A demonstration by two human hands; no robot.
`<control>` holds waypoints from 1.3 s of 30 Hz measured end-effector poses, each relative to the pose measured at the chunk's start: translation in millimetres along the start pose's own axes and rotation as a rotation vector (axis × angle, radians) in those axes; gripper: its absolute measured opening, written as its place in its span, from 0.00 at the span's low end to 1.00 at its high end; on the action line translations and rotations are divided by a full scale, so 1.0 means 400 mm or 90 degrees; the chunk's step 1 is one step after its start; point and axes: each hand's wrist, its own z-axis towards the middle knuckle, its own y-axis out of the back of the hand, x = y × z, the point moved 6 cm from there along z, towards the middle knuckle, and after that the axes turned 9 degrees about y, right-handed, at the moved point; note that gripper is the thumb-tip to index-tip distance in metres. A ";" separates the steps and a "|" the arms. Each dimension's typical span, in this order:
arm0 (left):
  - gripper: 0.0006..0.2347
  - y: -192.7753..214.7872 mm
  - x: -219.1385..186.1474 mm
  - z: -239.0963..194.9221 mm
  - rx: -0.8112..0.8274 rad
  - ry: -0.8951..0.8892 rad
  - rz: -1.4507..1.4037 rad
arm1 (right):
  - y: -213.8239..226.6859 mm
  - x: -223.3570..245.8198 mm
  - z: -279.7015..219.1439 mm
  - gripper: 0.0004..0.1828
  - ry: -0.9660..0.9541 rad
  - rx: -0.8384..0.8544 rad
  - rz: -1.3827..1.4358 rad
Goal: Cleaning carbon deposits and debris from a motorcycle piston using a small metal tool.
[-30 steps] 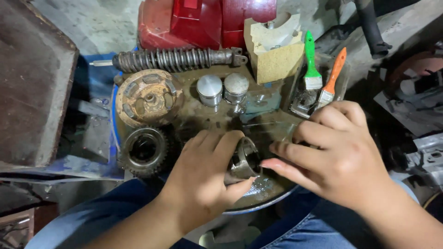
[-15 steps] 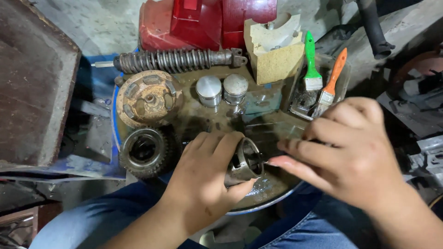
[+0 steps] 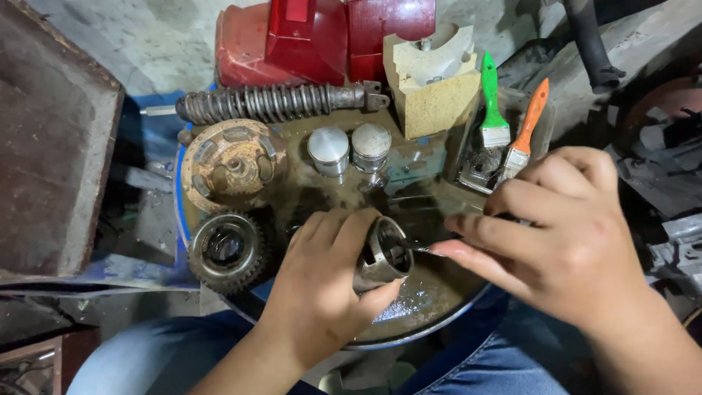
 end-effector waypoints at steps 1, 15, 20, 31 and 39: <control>0.35 0.002 -0.002 0.002 0.002 -0.001 -0.001 | -0.007 0.002 0.000 0.25 -0.003 0.001 -0.001; 0.26 -0.014 0.045 0.020 -0.090 -0.058 -0.019 | -0.059 -0.002 0.008 0.21 -0.038 0.000 0.019; 0.21 -0.016 0.052 0.013 -0.107 -0.092 -0.028 | -0.117 0.045 0.028 0.19 -0.016 -0.003 0.049; 0.22 -0.024 0.099 0.009 -0.120 -0.066 -0.039 | -0.118 0.055 0.064 0.22 -0.017 0.011 0.005; 0.30 -0.045 0.148 0.006 -0.112 -0.026 -0.025 | -0.143 0.028 0.074 0.25 -0.063 0.057 0.013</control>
